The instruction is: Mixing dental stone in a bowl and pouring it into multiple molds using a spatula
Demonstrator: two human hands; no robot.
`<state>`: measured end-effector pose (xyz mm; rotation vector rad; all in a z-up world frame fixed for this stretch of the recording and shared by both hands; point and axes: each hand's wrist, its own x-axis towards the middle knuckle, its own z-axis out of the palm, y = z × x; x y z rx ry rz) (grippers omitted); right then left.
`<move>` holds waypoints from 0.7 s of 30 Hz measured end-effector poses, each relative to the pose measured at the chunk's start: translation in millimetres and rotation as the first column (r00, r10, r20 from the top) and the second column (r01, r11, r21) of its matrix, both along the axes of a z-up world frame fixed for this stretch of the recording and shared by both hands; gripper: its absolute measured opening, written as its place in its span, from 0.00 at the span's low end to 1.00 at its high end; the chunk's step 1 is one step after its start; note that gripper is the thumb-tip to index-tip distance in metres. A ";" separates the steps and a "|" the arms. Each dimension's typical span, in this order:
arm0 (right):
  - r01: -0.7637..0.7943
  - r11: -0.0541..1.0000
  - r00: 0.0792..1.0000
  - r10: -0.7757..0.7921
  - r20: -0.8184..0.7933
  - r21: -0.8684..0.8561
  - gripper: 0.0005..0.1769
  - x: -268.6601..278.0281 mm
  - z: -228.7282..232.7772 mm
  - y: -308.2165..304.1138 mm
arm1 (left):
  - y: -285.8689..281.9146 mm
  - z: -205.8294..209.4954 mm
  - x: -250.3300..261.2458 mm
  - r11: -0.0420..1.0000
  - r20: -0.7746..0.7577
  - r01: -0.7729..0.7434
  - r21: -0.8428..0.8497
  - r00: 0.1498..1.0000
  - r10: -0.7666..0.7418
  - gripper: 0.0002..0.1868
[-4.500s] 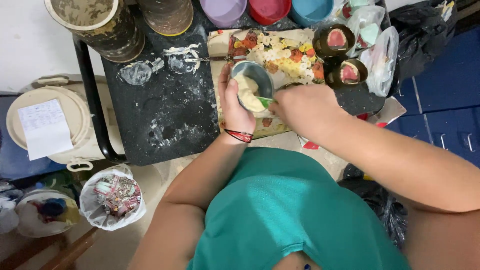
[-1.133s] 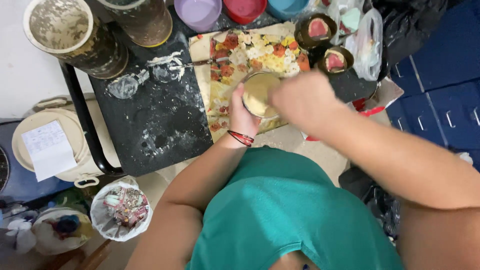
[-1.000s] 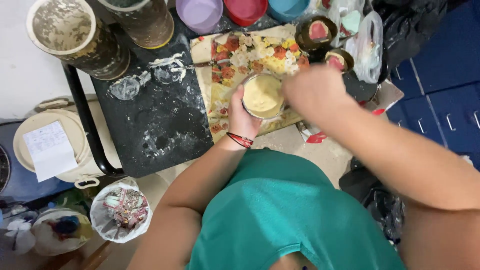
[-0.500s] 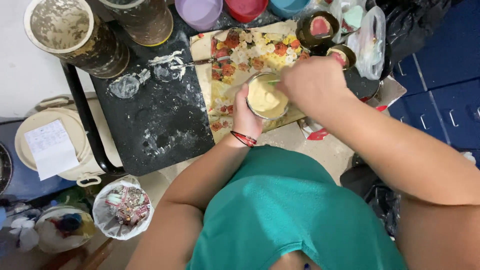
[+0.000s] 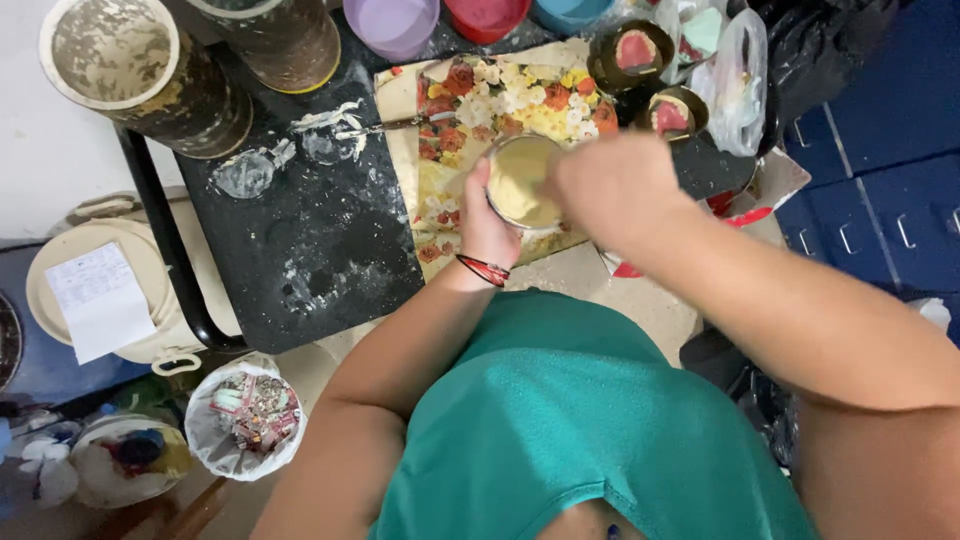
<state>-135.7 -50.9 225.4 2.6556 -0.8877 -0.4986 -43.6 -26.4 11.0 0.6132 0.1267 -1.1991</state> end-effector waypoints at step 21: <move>-0.045 0.987 0.996 0.056 0.067 -0.156 0.12 -41.0 -37.2 -18.8 | 2.8 9.1 -2.9 1.000 0.127 -0.008 -0.001 0.992 0.008 0.31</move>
